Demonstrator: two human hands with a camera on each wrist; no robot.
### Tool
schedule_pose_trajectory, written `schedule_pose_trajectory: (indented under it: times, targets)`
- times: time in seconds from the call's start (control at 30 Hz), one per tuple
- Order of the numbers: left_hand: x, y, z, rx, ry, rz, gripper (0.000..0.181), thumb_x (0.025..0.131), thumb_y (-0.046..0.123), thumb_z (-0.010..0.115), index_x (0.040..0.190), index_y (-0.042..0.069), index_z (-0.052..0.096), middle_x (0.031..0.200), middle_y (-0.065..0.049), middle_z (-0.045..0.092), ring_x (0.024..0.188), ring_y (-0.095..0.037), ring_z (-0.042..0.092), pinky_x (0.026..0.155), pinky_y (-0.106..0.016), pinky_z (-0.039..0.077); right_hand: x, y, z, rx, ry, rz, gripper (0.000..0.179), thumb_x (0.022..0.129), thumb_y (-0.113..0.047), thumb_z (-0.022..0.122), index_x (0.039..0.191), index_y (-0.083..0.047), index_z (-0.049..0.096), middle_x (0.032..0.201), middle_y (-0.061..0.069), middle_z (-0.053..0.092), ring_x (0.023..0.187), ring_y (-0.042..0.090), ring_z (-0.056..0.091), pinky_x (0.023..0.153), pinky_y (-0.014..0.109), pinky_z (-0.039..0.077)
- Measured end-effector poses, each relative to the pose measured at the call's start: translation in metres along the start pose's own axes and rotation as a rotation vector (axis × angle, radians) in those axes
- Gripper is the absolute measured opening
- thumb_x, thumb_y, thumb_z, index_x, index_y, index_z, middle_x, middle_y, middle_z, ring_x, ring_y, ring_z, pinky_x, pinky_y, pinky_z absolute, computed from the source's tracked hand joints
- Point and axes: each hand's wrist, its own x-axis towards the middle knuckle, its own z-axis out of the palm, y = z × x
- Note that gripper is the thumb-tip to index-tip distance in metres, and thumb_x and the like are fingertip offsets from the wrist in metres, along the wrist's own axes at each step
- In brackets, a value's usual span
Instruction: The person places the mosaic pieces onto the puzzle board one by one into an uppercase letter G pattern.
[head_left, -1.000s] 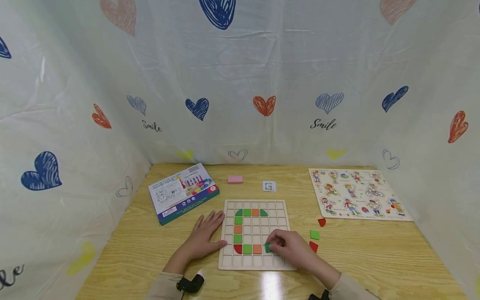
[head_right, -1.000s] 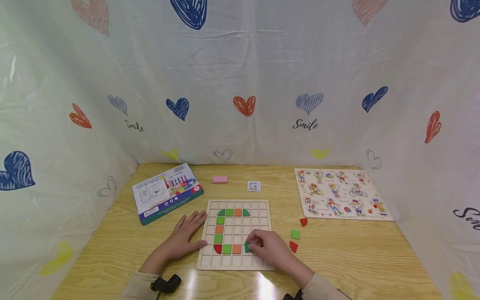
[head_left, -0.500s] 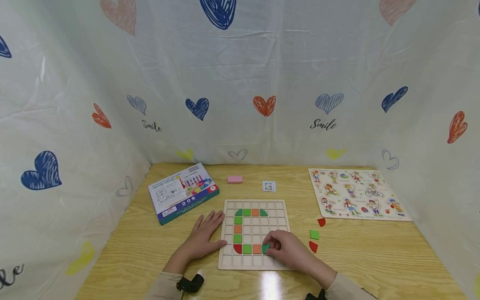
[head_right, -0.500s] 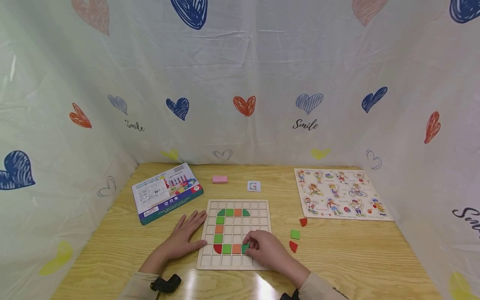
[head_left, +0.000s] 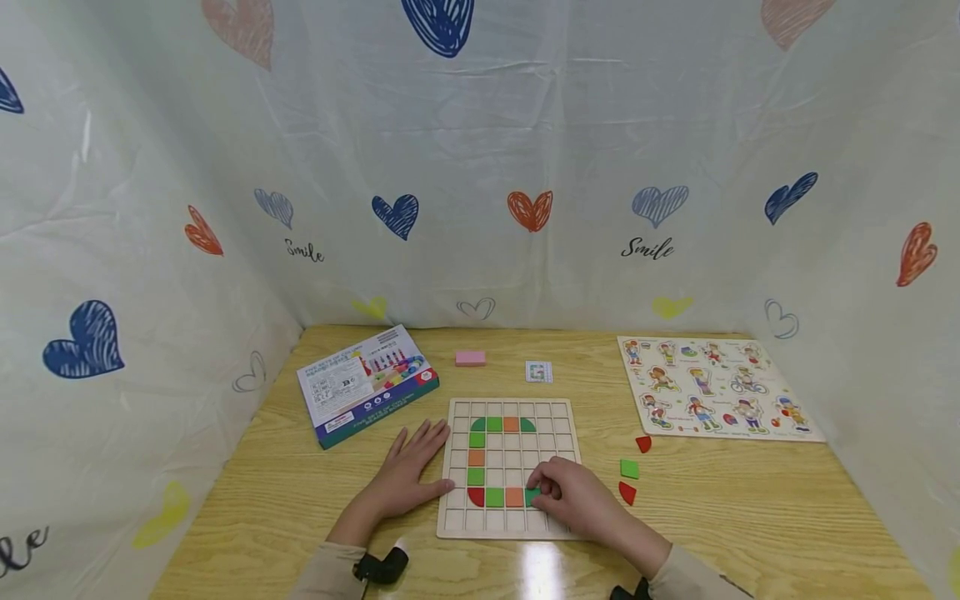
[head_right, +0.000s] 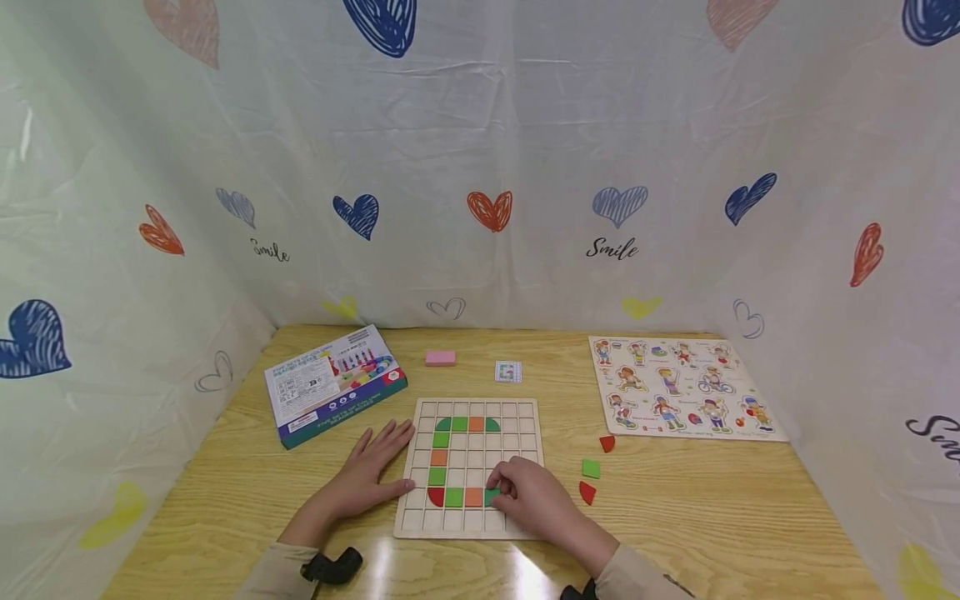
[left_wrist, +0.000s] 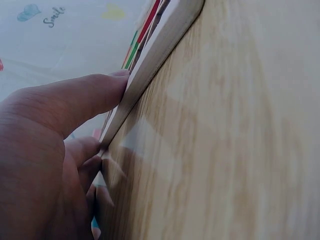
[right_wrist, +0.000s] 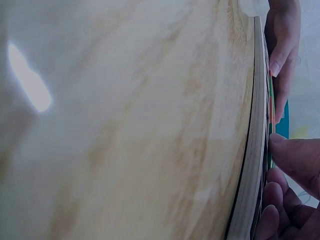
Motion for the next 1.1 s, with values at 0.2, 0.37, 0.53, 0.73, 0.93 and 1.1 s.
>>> schedule_pose_trajectory:
  times: [0.2,0.37,0.53,0.73,0.93,1.1]
  targets:
    - [0.0,0.0,0.0,-0.004,0.001,0.002,0.086,0.094,0.056,0.064,0.162,0.015,0.029,0.168,-0.003,0.023,0.157,-0.029,0.009,0.124,-0.055,-0.004,0.0,0.0,0.001,-0.006,0.007,0.001,0.011,0.09,-0.013,0.077,0.095,-0.019,0.07,0.081,-0.012,0.052,0.069,0.002,0.047,0.061,0.021,0.044]
    - [0.001,0.0,0.0,-0.002,-0.004,0.0,0.086,0.095,0.056,0.063,0.162,0.015,0.029,0.168,-0.003,0.023,0.157,-0.029,0.009,0.124,-0.055,-0.004,-0.003,0.002,0.0,0.021,0.006,0.025,0.009,0.091,-0.014,0.076,0.097,-0.02,0.071,0.082,-0.011,0.053,0.071,0.003,0.049,0.062,0.022,0.045]
    - [0.001,0.0,0.001,0.001,-0.007,0.0,0.086,0.095,0.056,0.063,0.162,0.014,0.029,0.168,-0.003,0.023,0.157,-0.029,0.009,0.124,-0.056,-0.004,-0.008,0.009,-0.005,0.016,0.044,0.051,0.011,0.092,-0.014,0.075,0.099,-0.022,0.071,0.084,-0.013,0.056,0.073,0.003,0.051,0.064,0.022,0.047]
    - [0.0,0.0,0.0,0.002,-0.005,0.001,0.086,0.095,0.055,0.063,0.162,0.014,0.029,0.168,-0.004,0.023,0.157,-0.03,0.009,0.124,-0.056,-0.004,-0.017,0.021,-0.021,0.004,0.101,0.091,0.011,0.092,-0.012,0.074,0.1,-0.02,0.072,0.085,-0.013,0.058,0.075,0.002,0.052,0.064,0.022,0.048]
    - [0.0,0.001,-0.001,-0.004,-0.004,0.001,0.086,0.095,0.054,0.064,0.162,0.013,0.029,0.168,-0.004,0.022,0.157,-0.03,0.009,0.124,-0.056,-0.004,-0.03,0.035,-0.042,-0.025,0.162,0.144,0.013,0.092,-0.011,0.076,0.102,-0.019,0.073,0.086,-0.011,0.057,0.076,0.002,0.053,0.066,0.023,0.049]
    - [0.0,0.0,-0.001,-0.005,-0.005,0.002,0.086,0.095,0.055,0.063,0.162,0.014,0.028,0.168,-0.004,0.022,0.157,-0.03,0.009,0.124,-0.056,-0.003,-0.041,0.046,-0.057,-0.045,0.206,0.213,0.015,0.091,-0.01,0.077,0.103,-0.018,0.073,0.093,-0.009,0.062,0.079,0.005,0.056,0.069,0.025,0.051]
